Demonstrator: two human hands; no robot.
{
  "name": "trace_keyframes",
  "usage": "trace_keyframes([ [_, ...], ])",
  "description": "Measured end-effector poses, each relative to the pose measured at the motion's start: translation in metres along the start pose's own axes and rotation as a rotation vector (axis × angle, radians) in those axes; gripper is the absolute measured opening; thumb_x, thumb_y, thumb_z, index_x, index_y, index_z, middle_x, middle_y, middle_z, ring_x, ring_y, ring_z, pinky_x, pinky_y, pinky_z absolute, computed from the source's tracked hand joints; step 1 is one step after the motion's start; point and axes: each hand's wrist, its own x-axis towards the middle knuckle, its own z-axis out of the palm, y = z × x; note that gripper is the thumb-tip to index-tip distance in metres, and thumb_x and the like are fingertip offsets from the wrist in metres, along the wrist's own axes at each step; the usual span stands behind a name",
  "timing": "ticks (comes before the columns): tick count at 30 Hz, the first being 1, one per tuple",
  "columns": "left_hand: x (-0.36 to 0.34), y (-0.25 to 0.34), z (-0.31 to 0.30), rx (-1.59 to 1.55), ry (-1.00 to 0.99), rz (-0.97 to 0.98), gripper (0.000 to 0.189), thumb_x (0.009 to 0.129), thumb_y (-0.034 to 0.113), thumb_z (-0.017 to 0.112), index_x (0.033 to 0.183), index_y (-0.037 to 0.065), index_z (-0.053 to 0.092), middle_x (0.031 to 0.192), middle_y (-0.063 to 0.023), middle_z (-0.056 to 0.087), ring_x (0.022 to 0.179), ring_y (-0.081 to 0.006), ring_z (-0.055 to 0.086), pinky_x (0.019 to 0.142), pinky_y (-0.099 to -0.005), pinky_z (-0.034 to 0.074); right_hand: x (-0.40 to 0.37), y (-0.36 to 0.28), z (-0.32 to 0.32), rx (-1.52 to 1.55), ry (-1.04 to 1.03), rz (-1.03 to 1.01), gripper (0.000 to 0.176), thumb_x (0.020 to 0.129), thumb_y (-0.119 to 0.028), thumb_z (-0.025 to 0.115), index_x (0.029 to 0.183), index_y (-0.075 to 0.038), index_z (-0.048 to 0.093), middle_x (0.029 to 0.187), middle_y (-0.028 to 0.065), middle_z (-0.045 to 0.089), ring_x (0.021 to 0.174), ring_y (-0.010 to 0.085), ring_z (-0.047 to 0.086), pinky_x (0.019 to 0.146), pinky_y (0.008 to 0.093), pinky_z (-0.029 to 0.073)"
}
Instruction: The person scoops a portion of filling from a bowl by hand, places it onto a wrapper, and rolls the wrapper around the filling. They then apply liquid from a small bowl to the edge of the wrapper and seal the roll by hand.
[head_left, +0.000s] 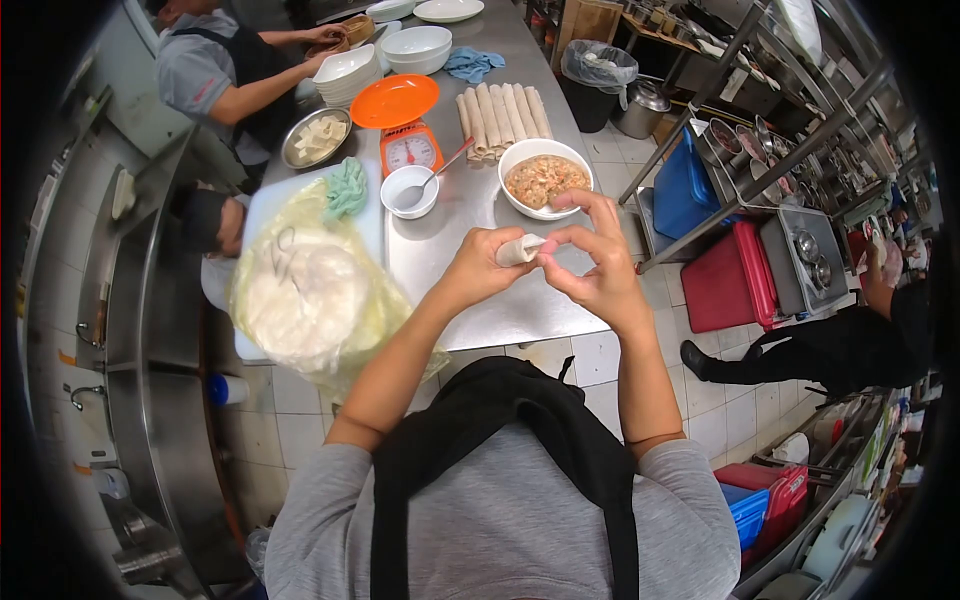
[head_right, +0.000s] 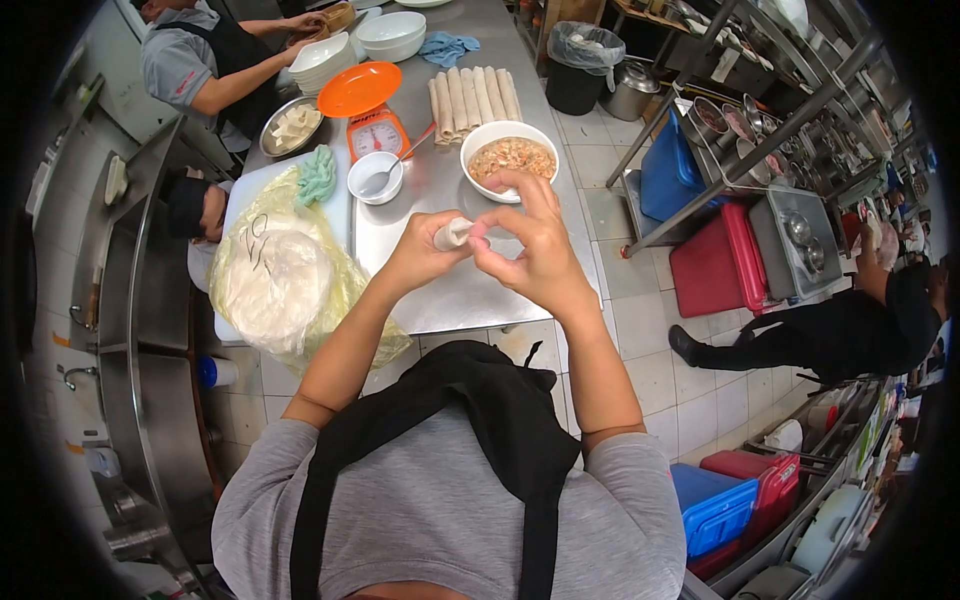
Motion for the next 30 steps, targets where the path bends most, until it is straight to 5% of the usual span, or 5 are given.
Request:
trace_keyframes([
  [11, -0.001, -0.002, 0.004, 0.021, 0.022, 0.030, 0.016, 0.073, 0.012, 0.075, 0.077, 0.002, 0.063, 0.064, -0.0117, 0.062, 0.055, -0.0210, 0.058, 0.055, -0.0314, 0.045, 0.000, -0.005, -0.003, -0.073, -0.002, -0.010, 0.015, 0.067, -0.009, 0.073, 0.079, -0.005, 0.065, 0.116, 0.0128, 0.054, 0.111, 0.0290, 0.048, 0.096, 0.0387, 0.036],
  [23, -0.002, 0.008, 0.008, 0.002, -0.018, -0.049, 0.025, 0.078, 0.024, 0.076, 0.078, 0.002, 0.064, 0.062, -0.0081, 0.060, 0.057, -0.0129, 0.056, 0.056, -0.0290, 0.045, -0.009, 0.002, -0.005, 0.164, -0.043, 0.155, 0.011, 0.074, -0.008, 0.069, 0.081, -0.004, 0.062, 0.122, 0.0112, 0.053, 0.115, 0.0266, 0.046, 0.098, 0.0396, 0.034],
  [30, -0.004, 0.006, 0.011, -0.225, -0.051, -0.097, 0.019, 0.079, 0.020, 0.075, 0.079, 0.004, 0.064, 0.071, 0.0008, 0.062, 0.063, -0.0076, 0.055, 0.060, -0.0253, 0.046, -0.015, 0.007, -0.002, 0.179, -0.034, 0.160, 0.011, 0.081, -0.009, 0.066, 0.086, -0.004, 0.058, 0.123, 0.0119, 0.052, 0.115, 0.0259, 0.046, 0.099, 0.0376, 0.034],
])
